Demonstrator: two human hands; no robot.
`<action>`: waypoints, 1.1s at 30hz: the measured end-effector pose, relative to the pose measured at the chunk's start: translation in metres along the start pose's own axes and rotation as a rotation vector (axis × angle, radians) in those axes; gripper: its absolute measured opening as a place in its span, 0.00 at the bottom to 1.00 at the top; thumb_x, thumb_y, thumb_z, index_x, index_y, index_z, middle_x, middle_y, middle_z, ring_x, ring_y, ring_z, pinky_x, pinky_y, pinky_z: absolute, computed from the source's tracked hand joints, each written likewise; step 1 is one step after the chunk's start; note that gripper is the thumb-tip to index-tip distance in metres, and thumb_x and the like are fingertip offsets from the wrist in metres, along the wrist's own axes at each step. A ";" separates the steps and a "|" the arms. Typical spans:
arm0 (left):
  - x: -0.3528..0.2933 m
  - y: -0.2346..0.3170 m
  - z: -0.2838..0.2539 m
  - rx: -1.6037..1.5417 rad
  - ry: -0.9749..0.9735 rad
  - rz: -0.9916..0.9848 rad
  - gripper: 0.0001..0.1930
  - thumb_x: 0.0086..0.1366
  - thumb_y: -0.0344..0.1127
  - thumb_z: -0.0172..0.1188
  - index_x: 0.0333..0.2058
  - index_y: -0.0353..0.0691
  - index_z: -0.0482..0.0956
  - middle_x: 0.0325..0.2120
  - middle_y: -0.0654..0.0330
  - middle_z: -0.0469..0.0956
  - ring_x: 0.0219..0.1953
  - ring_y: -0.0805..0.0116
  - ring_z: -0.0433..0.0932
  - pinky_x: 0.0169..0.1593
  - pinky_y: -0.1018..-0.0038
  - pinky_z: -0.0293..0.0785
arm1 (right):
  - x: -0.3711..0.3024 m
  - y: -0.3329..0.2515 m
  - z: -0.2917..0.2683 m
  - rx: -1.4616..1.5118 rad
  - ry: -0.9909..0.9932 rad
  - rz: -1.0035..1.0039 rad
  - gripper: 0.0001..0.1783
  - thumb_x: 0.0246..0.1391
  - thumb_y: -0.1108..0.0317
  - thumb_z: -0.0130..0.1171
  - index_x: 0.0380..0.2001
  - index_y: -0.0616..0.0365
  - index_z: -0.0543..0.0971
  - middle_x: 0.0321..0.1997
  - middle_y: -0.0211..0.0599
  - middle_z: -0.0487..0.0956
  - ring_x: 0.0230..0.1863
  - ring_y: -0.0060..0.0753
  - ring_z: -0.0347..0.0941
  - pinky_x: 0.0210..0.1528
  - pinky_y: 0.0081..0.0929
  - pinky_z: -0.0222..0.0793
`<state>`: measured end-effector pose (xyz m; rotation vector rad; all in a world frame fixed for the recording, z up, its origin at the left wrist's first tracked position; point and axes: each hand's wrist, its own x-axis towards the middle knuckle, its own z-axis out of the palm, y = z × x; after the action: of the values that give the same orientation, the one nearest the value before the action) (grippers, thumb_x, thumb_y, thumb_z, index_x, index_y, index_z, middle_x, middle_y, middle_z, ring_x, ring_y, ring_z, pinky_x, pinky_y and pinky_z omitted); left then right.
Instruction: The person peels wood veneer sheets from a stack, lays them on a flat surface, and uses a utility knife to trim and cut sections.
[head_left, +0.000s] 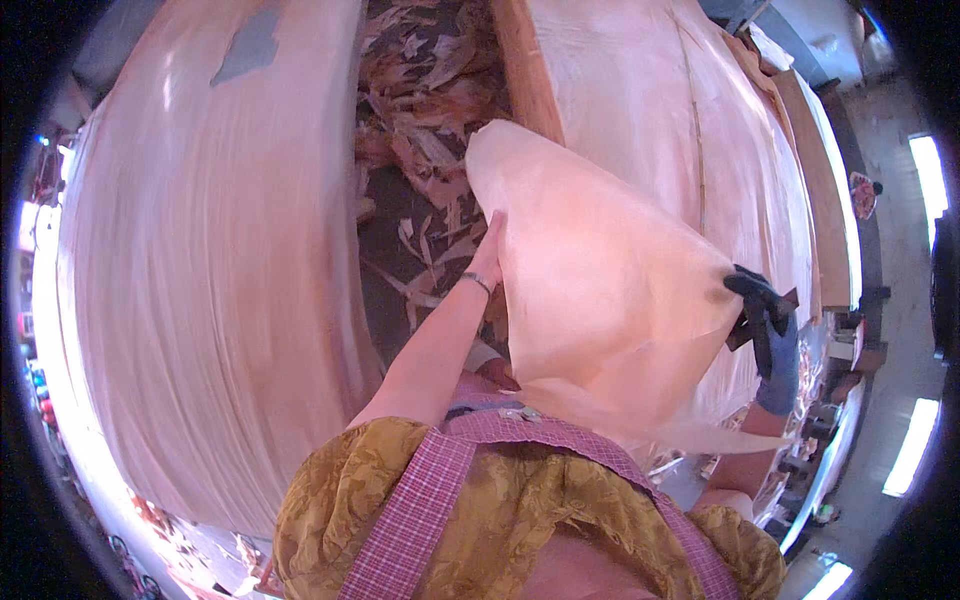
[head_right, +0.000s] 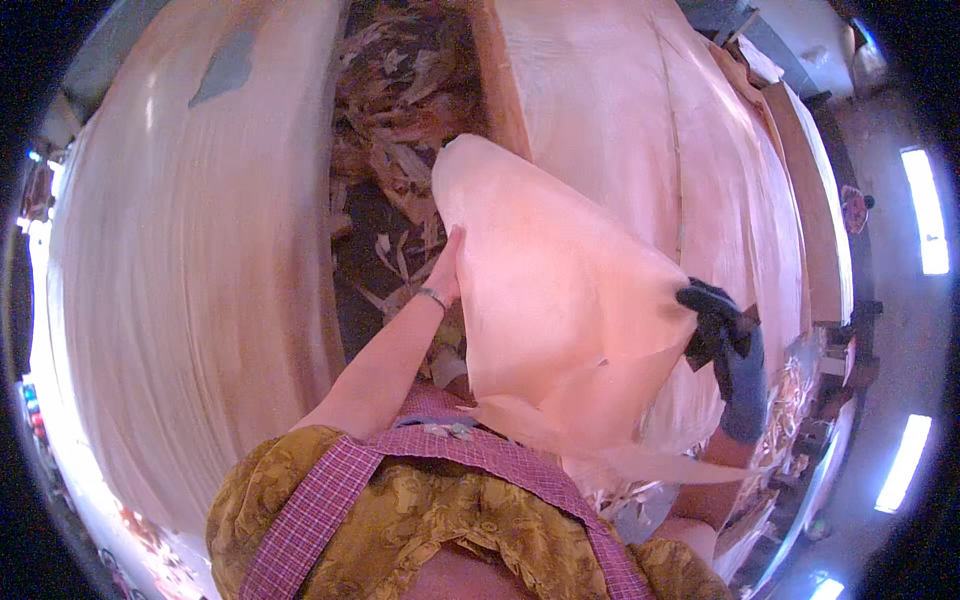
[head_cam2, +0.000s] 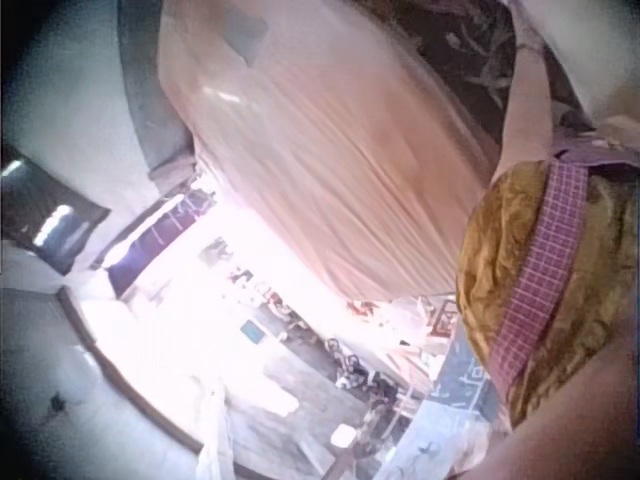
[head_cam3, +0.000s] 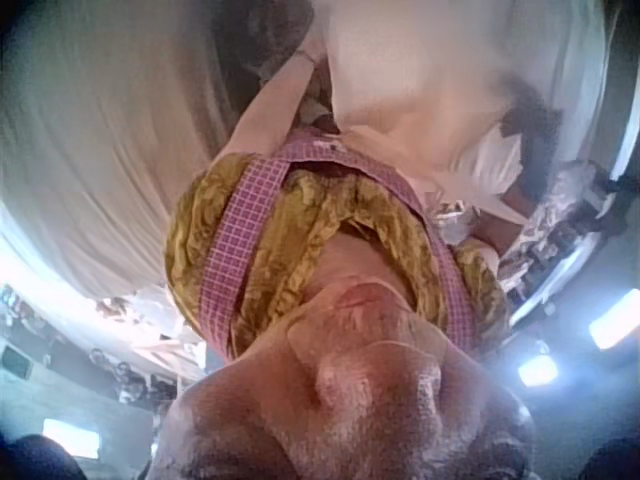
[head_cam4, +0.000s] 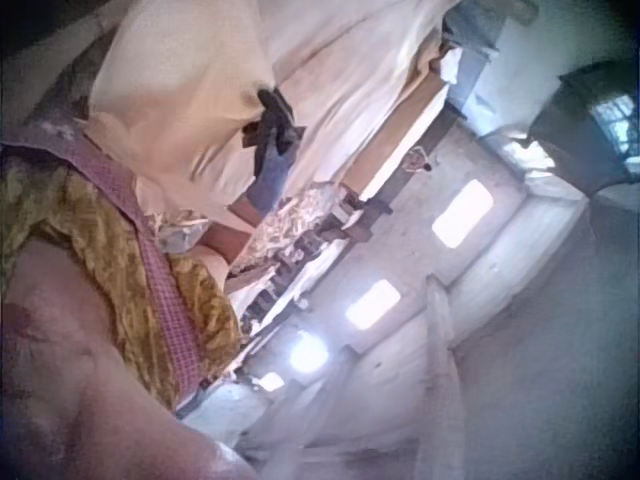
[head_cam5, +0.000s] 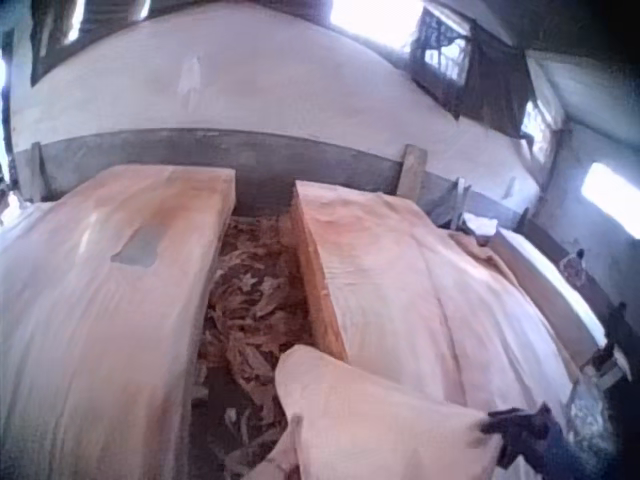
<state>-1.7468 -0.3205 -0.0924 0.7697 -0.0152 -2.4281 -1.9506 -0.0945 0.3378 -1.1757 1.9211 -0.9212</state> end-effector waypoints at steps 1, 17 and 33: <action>0.016 0.010 0.023 0.076 -0.015 0.065 0.30 0.65 0.55 0.59 0.55 0.36 0.72 0.50 0.52 0.78 0.51 0.57 0.77 0.56 0.58 0.74 | 0.010 0.009 -0.016 -0.034 0.079 0.054 0.17 0.67 0.60 0.49 0.51 0.55 0.79 0.45 0.33 0.80 0.22 0.16 0.71 0.20 0.15 0.65; 0.026 0.523 0.391 0.673 -0.087 1.023 0.13 0.66 0.37 0.58 0.46 0.39 0.78 0.43 0.60 0.80 0.43 0.69 0.79 0.40 0.74 0.79 | 0.460 -0.031 -0.019 -0.016 0.362 -0.437 0.24 0.57 0.67 0.64 0.57 0.60 0.74 0.54 0.34 0.79 0.49 0.20 0.74 0.44 0.20 0.71; -0.098 0.971 0.404 0.632 -0.241 1.469 0.07 0.68 0.33 0.52 0.41 0.38 0.75 0.40 0.54 0.77 0.49 0.63 0.74 0.48 0.68 0.76 | 0.826 -0.178 0.305 0.549 -0.218 -0.362 0.15 0.53 0.68 0.67 0.44 0.56 0.80 0.36 0.28 0.80 0.36 0.21 0.75 0.39 0.22 0.72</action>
<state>-1.3808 -1.1363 0.4698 0.3993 -1.0683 -1.0320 -1.9081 -0.9774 0.1741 -1.2340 1.1877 -1.3422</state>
